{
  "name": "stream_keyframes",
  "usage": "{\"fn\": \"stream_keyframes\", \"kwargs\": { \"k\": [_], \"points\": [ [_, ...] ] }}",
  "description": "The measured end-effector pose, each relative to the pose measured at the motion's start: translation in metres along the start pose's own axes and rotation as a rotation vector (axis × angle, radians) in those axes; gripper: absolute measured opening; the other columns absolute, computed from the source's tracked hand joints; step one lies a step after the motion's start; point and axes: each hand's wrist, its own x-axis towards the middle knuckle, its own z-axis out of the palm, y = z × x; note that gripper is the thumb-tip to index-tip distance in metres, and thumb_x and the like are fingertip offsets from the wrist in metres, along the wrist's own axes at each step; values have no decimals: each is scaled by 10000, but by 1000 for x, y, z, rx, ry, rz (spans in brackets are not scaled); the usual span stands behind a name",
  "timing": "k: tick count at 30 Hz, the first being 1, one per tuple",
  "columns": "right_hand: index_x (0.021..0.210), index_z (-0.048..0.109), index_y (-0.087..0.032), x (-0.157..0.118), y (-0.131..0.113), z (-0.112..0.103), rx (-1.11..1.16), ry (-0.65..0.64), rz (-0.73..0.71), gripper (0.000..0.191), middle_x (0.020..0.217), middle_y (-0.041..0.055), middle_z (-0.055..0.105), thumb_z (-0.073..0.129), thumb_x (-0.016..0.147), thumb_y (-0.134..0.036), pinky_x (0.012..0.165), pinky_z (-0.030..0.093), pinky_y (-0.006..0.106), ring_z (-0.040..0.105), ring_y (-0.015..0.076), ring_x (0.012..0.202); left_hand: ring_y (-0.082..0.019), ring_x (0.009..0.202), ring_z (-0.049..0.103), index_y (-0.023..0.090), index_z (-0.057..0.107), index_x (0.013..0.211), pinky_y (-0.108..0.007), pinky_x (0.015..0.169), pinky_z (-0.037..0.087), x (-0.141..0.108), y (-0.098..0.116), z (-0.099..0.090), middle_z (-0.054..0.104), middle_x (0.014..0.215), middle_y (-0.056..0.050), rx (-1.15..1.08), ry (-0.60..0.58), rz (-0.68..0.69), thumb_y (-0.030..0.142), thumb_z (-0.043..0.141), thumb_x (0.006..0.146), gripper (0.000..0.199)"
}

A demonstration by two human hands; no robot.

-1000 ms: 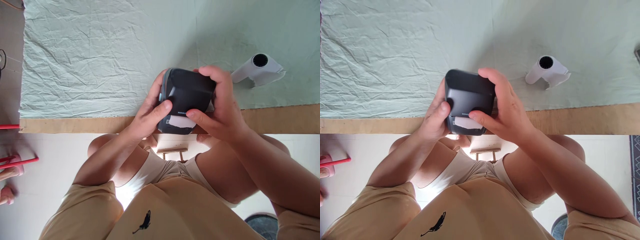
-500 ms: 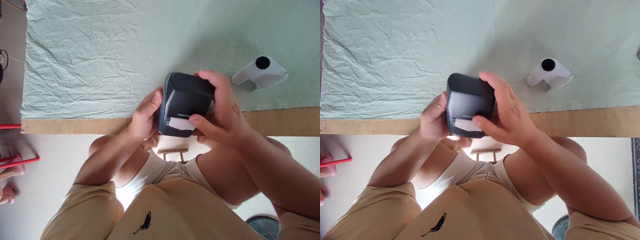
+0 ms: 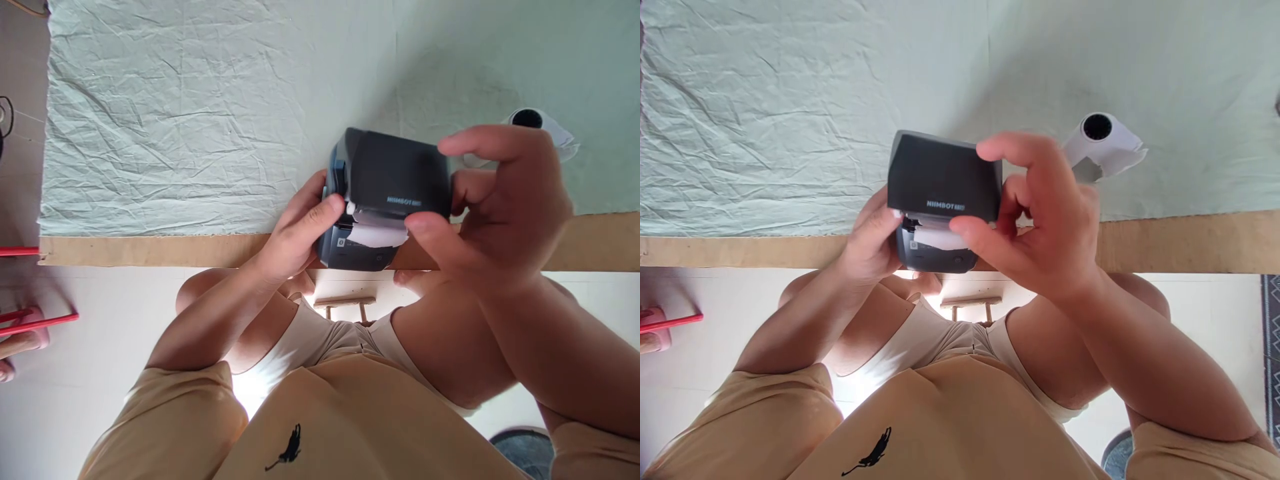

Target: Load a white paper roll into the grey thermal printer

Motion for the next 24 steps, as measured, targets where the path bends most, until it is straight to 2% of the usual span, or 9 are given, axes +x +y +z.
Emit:
{"fn": "stream_keyframes", "kwargs": {
  "k": [3, 6, 7, 9, 11, 15, 19, 21, 24],
  "points": [
    [1423, 670, -378, -1, -11, 6, 123, 107, 120, 326, 1327, 39, 801, 707, 1268, -663, 699, 632, 422, 752, 179, 753, -288, 1133, 916, 273, 873, 1176, -388, 972, 772, 3, -9, -13, 899, 1089, -29, 139, -127, 192, 820, 900, 1091, 555],
    [1191, 607, -335, 2, -12, 16, 275, 309, 107, 352, 1223, 41, 764, 828, 1198, -609, 639, 581, 397, 774, 194, 813, -270, 1056, 883, 273, 891, 1302, -382, 925, 749, 5, -15, -22, 906, 1125, -41, 147, -179, 213, 800, 858, 1136, 554],
    [1129, 597, -329, 4, -11, 18, 301, 327, 88, 337, 1157, 30, 774, 844, 1185, -552, 635, 574, 392, 781, 204, 834, -262, 1041, 870, 275, 889, 1320, -381, 931, 741, 5, -16, -23, 900, 1120, -38, 157, -176, 225, 799, 843, 1152, 552],
    [1042, 632, -324, 6, -11, 18, 265, 277, 36, 252, 1075, 4, 839, 836, 1170, -397, 641, 557, 390, 774, 204, 816, -252, 1021, 841, 276, 884, 1317, -378, 937, 726, 4, -15, -25, 887, 1120, -37, 215, -175, 258, 822, 810, 1174, 569],
    [1010, 720, -332, 7, -12, 15, 114, 172, -10, 183, 1005, -29, 887, 802, 1167, -289, 635, 514, 388, 718, 187, 715, -267, 1048, 832, 266, 877, 1319, -383, 928, 720, 3, -13, -26, 884, 1156, -57, 297, -229, 270, 872, 797, 1161, 631],
    [1085, 873, -359, 6, -11, 3, -147, -84, 36, 171, 844, -27, 841, 746, 1200, -342, 605, 399, 390, 630, 196, 641, -331, 1167, 848, 247, 863, 1410, -441, 981, 735, 5, -9, -29, 900, 1287, -112, 362, -342, 236, 974, 787, 1106, 791],
    [1184, 904, -328, 4, -4, -3, -155, -168, 2, 131, 799, -29, 806, 790, 1173, -391, 603, 294, 372, 632, 175, 651, -338, 1203, 842, 242, 861, 1427, -471, 1037, 717, 7, -9, -31, 899, 1336, -120, 357, -348, 220, 957, 808, 1108, 785],
    [1220, 901, -322, 6, -2, -4, -101, -216, -36, 153, 864, -26, 857, 817, 1130, -414, 602, 350, 358, 675, 176, 668, -339, 1202, 843, 237, 862, 1443, -468, 1027, 712, 6, -8, -31, 897, 1328, -121, 357, -351, 215, 939, 811, 1117, 775],
    [1300, 907, -360, 10, -4, -7, -33, -260, -5, 211, 1006, -23, 928, 814, 1113, -390, 651, 539, 369, 770, 207, 740, -354, 1236, 858, 243, 865, 1464, -467, 1039, 722, 4, -6, -30, 903, 1347, -125, 355, -327, 191, 956, 803, 1111, 798]
  ]
}}
